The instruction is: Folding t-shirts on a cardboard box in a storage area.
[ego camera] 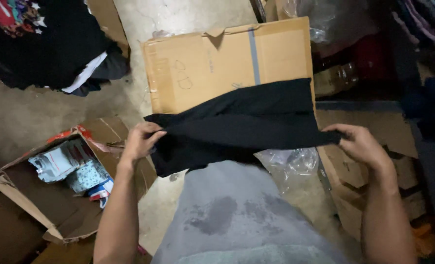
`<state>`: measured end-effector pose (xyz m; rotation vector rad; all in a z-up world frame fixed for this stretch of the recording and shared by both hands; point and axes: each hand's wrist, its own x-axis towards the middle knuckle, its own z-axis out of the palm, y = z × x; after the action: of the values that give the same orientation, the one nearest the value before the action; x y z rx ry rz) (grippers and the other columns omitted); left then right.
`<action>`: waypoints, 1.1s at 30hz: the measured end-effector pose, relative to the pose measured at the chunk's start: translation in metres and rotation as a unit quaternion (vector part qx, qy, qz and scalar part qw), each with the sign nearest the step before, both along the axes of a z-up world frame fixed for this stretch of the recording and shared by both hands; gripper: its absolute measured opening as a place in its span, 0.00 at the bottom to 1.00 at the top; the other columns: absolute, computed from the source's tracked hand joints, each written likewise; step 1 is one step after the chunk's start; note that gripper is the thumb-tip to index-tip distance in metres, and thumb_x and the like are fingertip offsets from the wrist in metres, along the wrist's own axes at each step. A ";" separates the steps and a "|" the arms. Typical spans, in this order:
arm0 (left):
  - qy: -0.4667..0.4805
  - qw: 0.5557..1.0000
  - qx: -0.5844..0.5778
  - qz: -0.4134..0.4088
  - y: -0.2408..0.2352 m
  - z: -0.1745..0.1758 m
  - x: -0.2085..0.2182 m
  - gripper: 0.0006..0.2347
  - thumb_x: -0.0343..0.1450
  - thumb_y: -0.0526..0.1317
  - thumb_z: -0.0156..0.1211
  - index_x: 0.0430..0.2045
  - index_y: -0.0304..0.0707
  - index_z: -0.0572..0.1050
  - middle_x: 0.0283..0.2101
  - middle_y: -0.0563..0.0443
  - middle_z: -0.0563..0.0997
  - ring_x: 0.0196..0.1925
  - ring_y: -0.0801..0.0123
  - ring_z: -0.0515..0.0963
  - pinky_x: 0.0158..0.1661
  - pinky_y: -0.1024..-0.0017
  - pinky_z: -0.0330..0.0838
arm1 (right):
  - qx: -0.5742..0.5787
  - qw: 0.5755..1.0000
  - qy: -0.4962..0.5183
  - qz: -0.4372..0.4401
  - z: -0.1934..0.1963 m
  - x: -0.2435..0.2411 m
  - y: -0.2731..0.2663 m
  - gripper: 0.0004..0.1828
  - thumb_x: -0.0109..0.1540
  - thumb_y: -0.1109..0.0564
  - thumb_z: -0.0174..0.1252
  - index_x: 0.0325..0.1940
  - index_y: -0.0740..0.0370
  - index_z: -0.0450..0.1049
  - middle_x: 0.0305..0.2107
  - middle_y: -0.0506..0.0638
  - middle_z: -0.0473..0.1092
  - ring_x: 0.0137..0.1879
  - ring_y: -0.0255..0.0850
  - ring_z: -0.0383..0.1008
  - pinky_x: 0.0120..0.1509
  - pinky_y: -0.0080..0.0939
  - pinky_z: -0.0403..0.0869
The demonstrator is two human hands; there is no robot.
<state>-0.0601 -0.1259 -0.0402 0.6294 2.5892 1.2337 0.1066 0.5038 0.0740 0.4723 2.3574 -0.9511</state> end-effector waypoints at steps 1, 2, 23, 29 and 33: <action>-0.037 0.999 0.009 0.012 0.001 0.005 0.000 0.09 0.69 0.41 0.68 0.33 0.32 0.82 0.38 0.43 0.83 0.40 0.55 0.82 0.42 0.64 0.75 | -0.054 0.997 0.014 -0.058 -0.005 0.000 0.006 0.23 0.60 0.59 0.62 0.60 0.62 0.79 0.42 0.50 0.80 0.42 0.39 0.79 0.48 0.41 0.77; -0.072 0.997 0.018 0.026 0.002 0.010 -0.002 0.11 0.67 0.42 0.70 0.29 0.31 0.82 0.34 0.44 0.83 0.36 0.56 0.81 0.39 0.64 0.74 | -0.109 0.987 0.029 -0.114 -0.010 -0.004 0.012 0.18 0.65 0.53 0.61 0.54 0.65 0.81 0.37 0.51 0.82 0.43 0.36 0.82 0.52 0.39 0.77; 0.076 0.927 -0.260 0.260 0.028 -0.079 0.011 0.25 0.74 0.51 0.68 0.60 0.33 0.76 0.60 0.20 0.74 0.58 0.34 0.72 0.55 0.49 0.67 | 0.182 0.910 0.359 -0.097 -0.187 -0.077 -0.011 0.15 0.68 0.52 0.66 0.55 0.62 0.78 0.49 0.62 0.73 0.55 0.63 0.75 0.58 0.57 0.73; -0.121 0.911 0.018 0.394 -0.001 -0.143 0.000 0.25 0.73 0.53 0.65 0.50 0.25 0.79 0.47 0.41 0.85 0.48 0.63 0.84 0.51 0.70 0.76 | 0.170 0.958 0.192 -0.130 -0.165 -0.085 -0.023 0.34 0.57 0.41 0.73 0.54 0.70 0.73 0.47 0.71 0.73 0.53 0.68 0.73 0.53 0.61 0.73; -0.139 0.895 -0.105 0.410 0.001 -0.134 -0.003 0.29 0.68 0.53 0.74 0.53 0.24 0.76 0.39 0.36 0.83 0.37 0.61 0.82 0.42 0.66 0.75 | 0.216 0.938 0.253 -0.097 -0.199 -0.091 -0.020 0.31 0.54 0.46 0.73 0.53 0.68 0.76 0.47 0.72 0.74 0.53 0.68 0.74 0.54 0.61 0.73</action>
<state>-0.0631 -0.1251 -0.1743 -0.7159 2.7236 1.0665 0.0153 0.4834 -0.1247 0.7069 3.0595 -0.6866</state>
